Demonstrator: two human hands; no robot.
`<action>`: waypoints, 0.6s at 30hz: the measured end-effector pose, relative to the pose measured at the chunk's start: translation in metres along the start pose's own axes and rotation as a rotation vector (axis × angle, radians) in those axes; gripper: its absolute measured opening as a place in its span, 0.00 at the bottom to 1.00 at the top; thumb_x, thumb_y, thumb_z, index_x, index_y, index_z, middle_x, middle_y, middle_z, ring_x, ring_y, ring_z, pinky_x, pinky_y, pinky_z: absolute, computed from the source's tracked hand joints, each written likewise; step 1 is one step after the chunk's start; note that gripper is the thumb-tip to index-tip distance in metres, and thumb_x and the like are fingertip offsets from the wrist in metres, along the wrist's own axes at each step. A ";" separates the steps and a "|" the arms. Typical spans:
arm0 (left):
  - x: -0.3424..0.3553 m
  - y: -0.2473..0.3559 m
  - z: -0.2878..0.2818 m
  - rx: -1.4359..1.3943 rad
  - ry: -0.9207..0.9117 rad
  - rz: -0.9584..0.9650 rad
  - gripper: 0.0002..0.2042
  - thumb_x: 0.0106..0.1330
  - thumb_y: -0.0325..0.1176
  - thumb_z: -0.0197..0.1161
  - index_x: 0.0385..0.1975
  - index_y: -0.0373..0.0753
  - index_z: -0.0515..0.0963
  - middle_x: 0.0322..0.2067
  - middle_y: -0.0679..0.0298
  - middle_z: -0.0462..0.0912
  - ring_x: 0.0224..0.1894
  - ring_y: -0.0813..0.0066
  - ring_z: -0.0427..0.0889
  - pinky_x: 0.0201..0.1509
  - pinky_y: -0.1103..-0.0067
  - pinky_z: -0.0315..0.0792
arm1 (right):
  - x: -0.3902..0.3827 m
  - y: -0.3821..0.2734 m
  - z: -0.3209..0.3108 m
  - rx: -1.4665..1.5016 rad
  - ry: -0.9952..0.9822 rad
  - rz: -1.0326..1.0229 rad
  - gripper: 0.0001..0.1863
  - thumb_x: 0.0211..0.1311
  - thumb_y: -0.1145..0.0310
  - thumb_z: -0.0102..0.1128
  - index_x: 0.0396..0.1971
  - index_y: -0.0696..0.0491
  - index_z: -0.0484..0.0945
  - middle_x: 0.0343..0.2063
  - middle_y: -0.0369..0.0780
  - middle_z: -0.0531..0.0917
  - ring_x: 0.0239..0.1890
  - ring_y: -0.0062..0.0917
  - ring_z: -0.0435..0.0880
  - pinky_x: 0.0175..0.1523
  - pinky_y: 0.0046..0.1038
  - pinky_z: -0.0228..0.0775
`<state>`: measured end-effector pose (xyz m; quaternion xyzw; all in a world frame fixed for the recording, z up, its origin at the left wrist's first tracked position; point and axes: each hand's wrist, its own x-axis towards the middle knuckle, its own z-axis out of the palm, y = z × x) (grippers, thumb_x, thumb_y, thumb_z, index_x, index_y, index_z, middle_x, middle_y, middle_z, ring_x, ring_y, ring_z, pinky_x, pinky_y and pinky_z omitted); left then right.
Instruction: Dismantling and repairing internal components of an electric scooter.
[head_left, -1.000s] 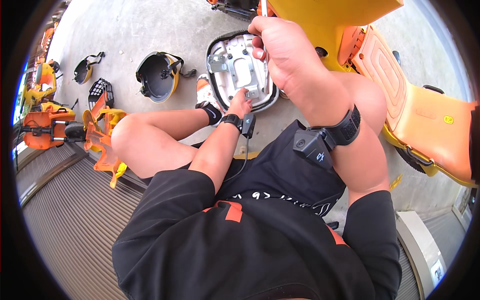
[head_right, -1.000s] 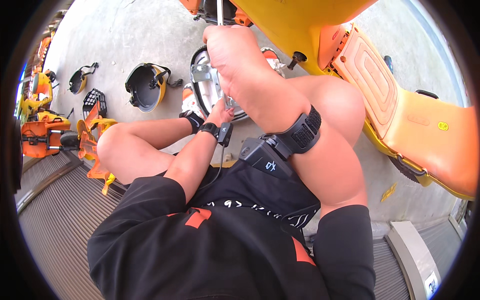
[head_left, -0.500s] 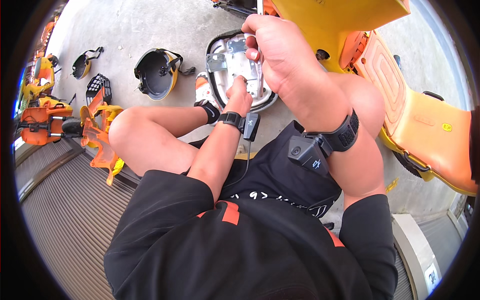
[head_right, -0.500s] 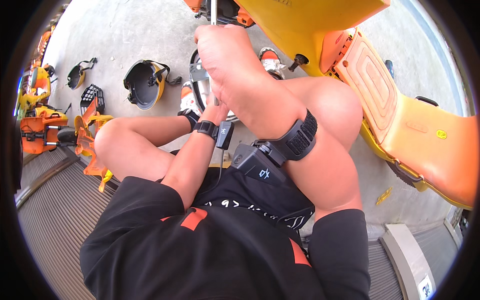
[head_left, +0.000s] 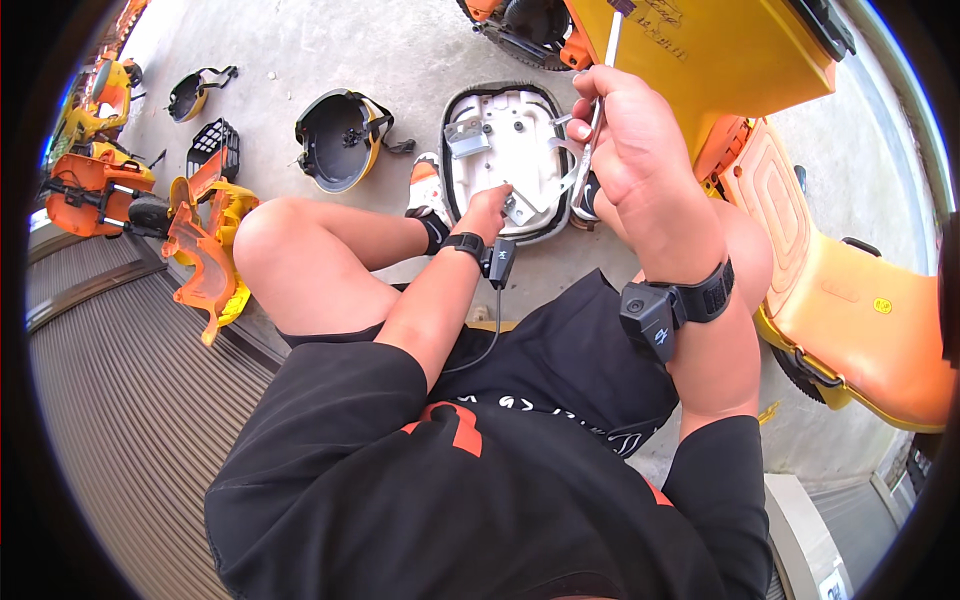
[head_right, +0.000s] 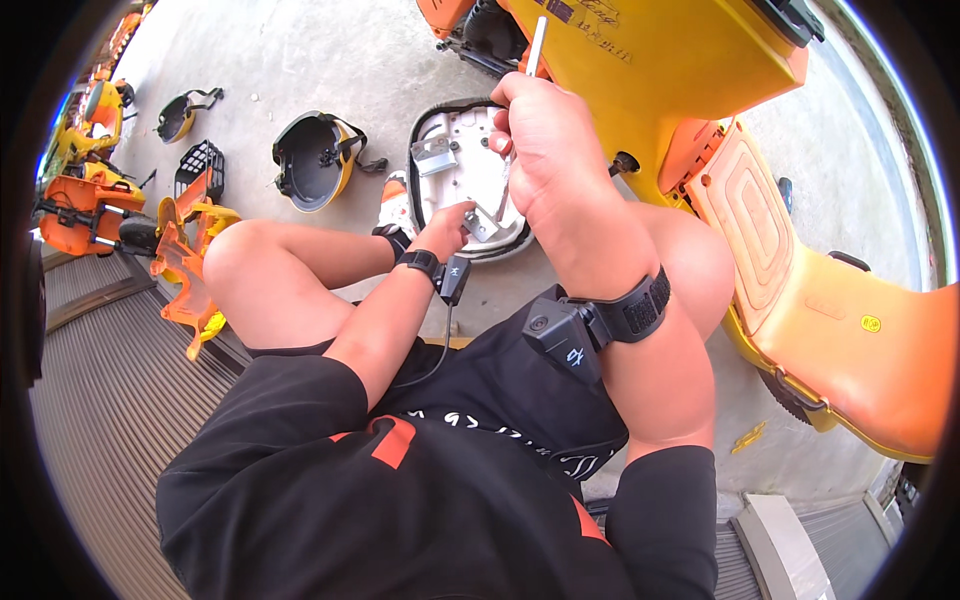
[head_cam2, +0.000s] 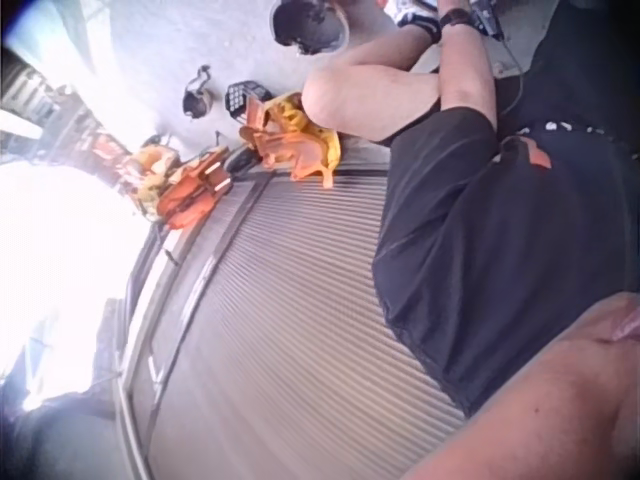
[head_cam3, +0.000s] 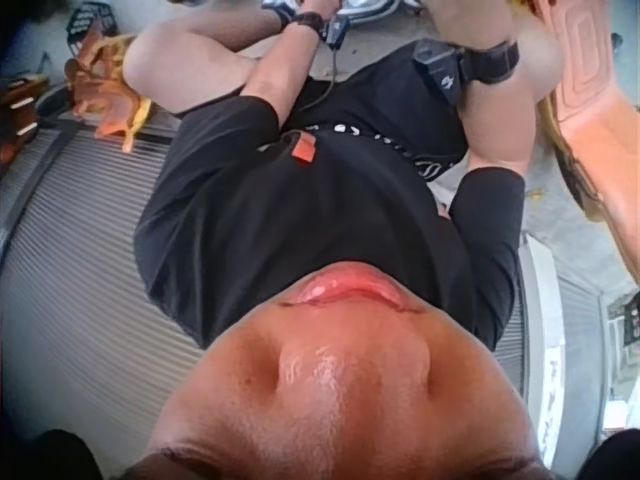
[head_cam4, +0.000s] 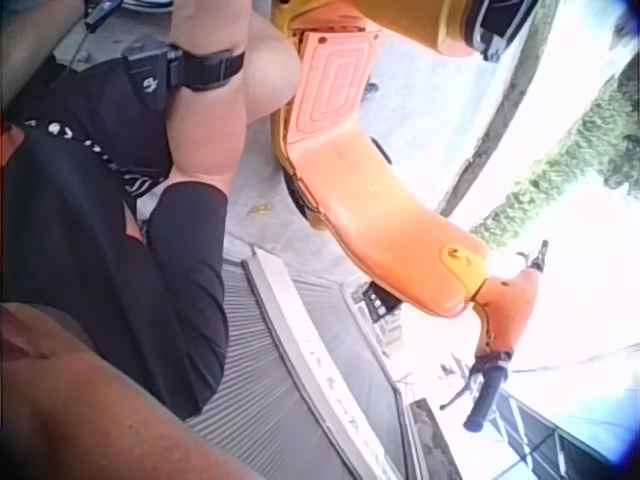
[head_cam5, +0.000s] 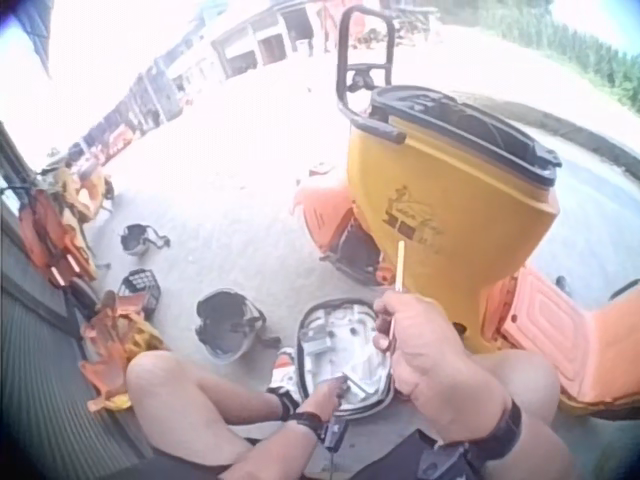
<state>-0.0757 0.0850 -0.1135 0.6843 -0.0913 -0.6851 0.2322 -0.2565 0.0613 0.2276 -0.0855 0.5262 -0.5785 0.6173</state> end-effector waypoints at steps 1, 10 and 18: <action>0.003 0.003 -0.009 0.120 -0.014 -0.036 0.08 0.69 0.38 0.66 0.42 0.44 0.80 0.32 0.69 0.81 0.24 0.78 0.74 0.21 0.77 0.56 | -0.001 0.000 -0.001 0.004 -0.004 -0.021 0.06 0.59 0.78 0.62 0.34 0.58 0.74 0.26 0.39 0.74 0.28 0.23 0.72 0.29 0.26 0.65; 0.009 -0.012 -0.026 -0.181 -0.230 -0.043 0.13 0.78 0.32 0.54 0.59 0.41 0.68 0.53 0.63 0.78 0.55 0.65 0.81 0.66 0.61 0.73 | 0.003 -0.009 -0.008 0.027 -0.030 0.002 0.07 0.59 0.80 0.61 0.34 0.60 0.72 0.25 0.40 0.73 0.28 0.24 0.73 0.27 0.25 0.65; 0.009 -0.012 -0.034 -0.241 -0.263 0.003 0.13 0.79 0.32 0.52 0.60 0.43 0.67 0.55 0.64 0.78 0.57 0.65 0.80 0.67 0.62 0.72 | -0.003 -0.010 -0.008 0.068 -0.008 -0.006 0.07 0.59 0.80 0.61 0.34 0.59 0.72 0.27 0.40 0.74 0.29 0.24 0.73 0.26 0.25 0.64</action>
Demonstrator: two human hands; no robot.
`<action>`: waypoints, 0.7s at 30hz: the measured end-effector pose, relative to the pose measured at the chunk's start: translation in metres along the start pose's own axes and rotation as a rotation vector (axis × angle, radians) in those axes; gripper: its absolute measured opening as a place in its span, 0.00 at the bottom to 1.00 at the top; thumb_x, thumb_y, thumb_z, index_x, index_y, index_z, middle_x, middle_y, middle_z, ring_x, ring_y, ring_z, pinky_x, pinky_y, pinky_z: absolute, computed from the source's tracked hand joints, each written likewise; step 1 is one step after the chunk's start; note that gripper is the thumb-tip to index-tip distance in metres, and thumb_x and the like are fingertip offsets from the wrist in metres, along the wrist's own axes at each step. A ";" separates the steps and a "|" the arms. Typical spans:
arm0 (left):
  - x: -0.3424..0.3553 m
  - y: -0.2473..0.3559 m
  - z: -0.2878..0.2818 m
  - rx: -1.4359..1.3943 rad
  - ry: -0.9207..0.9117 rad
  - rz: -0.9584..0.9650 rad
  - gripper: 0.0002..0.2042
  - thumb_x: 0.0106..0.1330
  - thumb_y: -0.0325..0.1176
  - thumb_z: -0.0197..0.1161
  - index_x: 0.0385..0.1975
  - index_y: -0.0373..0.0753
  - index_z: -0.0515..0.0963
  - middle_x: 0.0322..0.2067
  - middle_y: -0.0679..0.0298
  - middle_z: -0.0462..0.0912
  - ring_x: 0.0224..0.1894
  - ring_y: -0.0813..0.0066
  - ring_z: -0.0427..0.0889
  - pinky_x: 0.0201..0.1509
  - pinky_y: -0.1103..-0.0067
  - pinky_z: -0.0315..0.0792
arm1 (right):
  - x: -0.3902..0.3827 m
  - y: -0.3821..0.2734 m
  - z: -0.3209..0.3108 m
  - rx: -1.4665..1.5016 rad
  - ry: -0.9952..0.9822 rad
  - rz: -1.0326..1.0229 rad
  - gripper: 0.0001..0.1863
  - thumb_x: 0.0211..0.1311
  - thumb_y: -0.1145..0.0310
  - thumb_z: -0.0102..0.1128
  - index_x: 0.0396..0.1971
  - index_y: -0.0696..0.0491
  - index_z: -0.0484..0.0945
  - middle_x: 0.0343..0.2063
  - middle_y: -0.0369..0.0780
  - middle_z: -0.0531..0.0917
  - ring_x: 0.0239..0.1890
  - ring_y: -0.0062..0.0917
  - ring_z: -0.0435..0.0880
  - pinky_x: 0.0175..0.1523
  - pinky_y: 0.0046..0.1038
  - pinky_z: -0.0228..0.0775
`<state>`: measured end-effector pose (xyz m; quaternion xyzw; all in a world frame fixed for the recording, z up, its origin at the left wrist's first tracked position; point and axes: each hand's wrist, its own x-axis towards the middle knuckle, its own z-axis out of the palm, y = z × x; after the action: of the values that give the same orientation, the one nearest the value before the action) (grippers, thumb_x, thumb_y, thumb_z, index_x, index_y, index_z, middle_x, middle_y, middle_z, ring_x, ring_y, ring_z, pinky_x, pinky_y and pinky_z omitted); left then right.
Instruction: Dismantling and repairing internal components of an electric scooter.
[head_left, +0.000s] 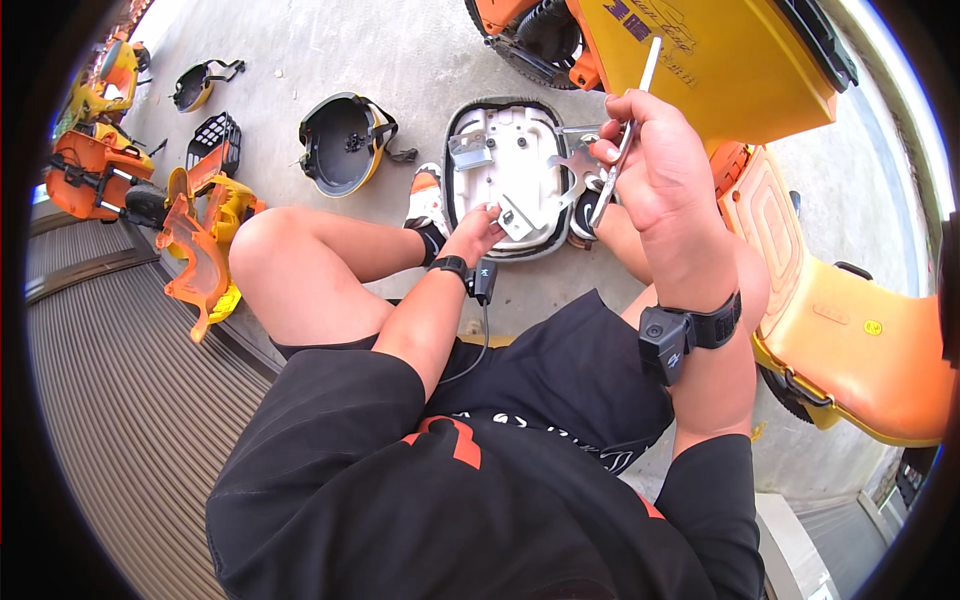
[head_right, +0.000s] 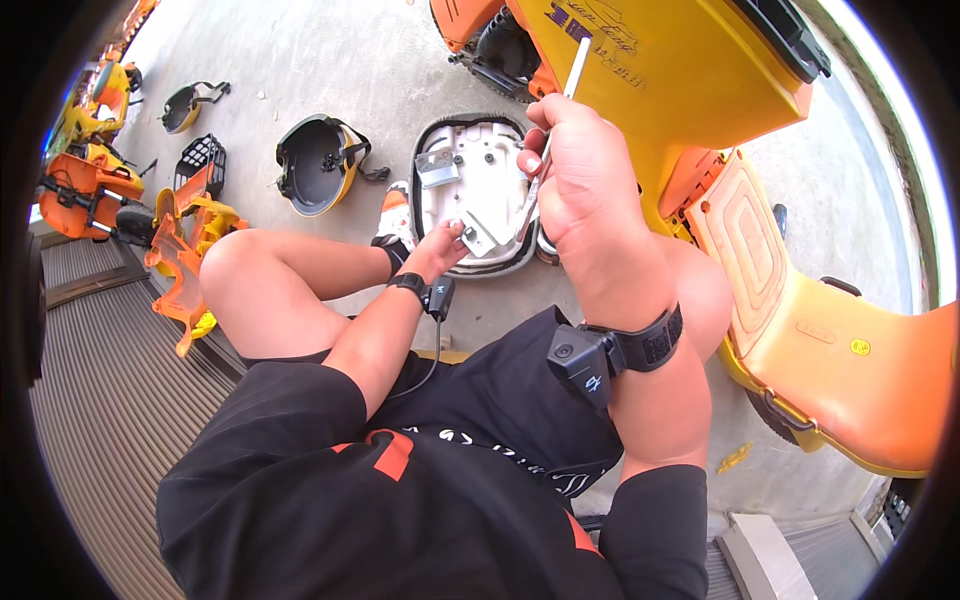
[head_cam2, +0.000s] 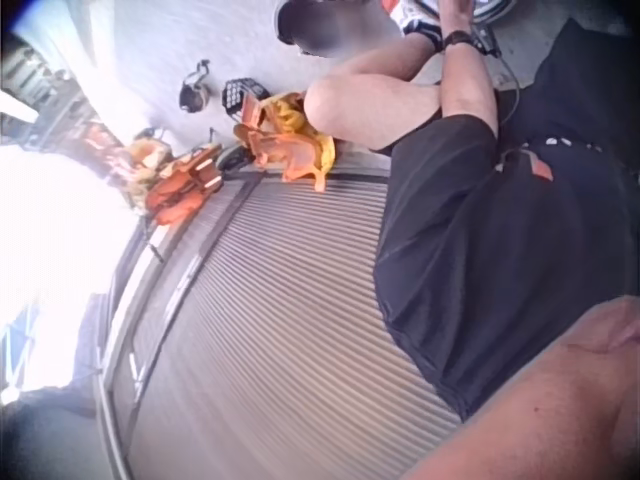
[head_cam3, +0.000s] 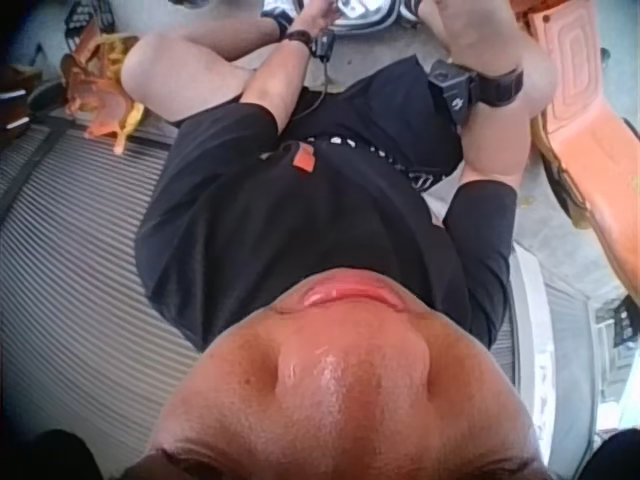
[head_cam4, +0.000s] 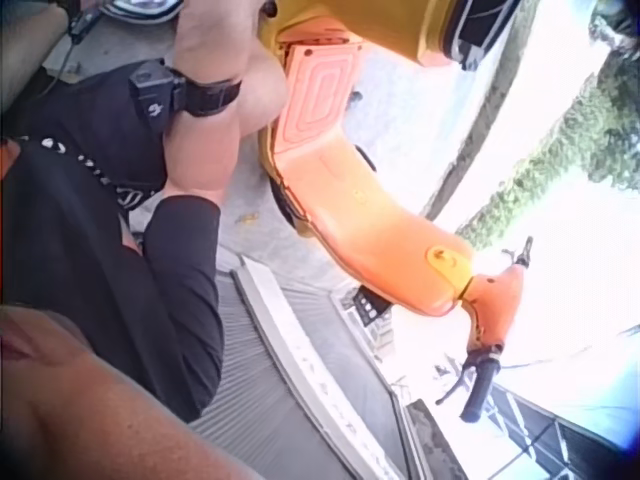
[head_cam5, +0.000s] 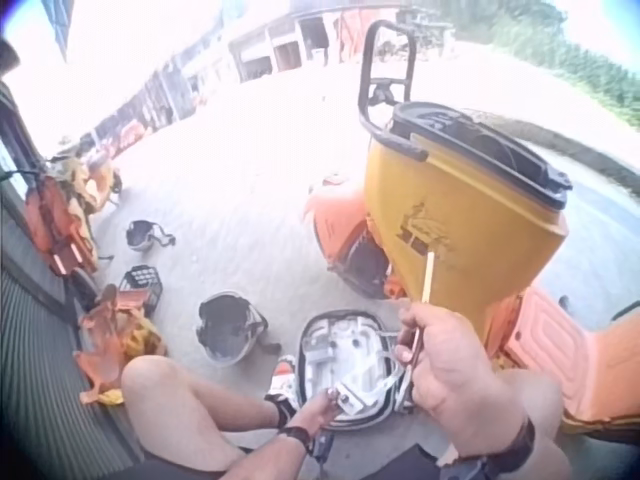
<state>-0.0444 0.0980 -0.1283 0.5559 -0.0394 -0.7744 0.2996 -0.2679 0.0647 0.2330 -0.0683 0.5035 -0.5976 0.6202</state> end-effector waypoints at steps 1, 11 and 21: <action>0.000 -0.002 0.000 -0.010 0.009 0.007 0.13 0.79 0.30 0.51 0.60 0.43 0.67 0.55 0.64 0.78 0.56 0.65 0.80 0.67 0.62 0.72 | -0.001 -0.001 0.001 -0.012 -0.002 0.007 0.07 0.59 0.79 0.60 0.35 0.59 0.72 0.27 0.40 0.74 0.29 0.24 0.73 0.27 0.25 0.65; 0.023 -0.009 -0.022 -0.284 0.147 0.080 0.08 0.80 0.33 0.49 0.54 0.45 0.70 0.52 0.64 0.78 0.55 0.67 0.79 0.68 0.61 0.68 | -0.004 0.004 0.000 -0.019 -0.017 0.008 0.08 0.58 0.80 0.61 0.37 0.59 0.73 0.30 0.39 0.74 0.30 0.22 0.73 0.28 0.24 0.65; 0.022 -0.028 -0.012 -0.328 0.112 0.042 0.16 0.79 0.31 0.48 0.63 0.35 0.65 0.62 0.52 0.70 0.65 0.54 0.72 0.73 0.57 0.67 | -0.005 0.008 0.003 -0.010 -0.003 0.023 0.10 0.58 0.79 0.63 0.38 0.56 0.73 0.30 0.36 0.74 0.30 0.21 0.73 0.29 0.23 0.65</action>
<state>-0.0497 0.1133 -0.1622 0.5409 0.0927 -0.7317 0.4044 -0.2594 0.0694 0.2322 -0.0665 0.5063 -0.5879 0.6274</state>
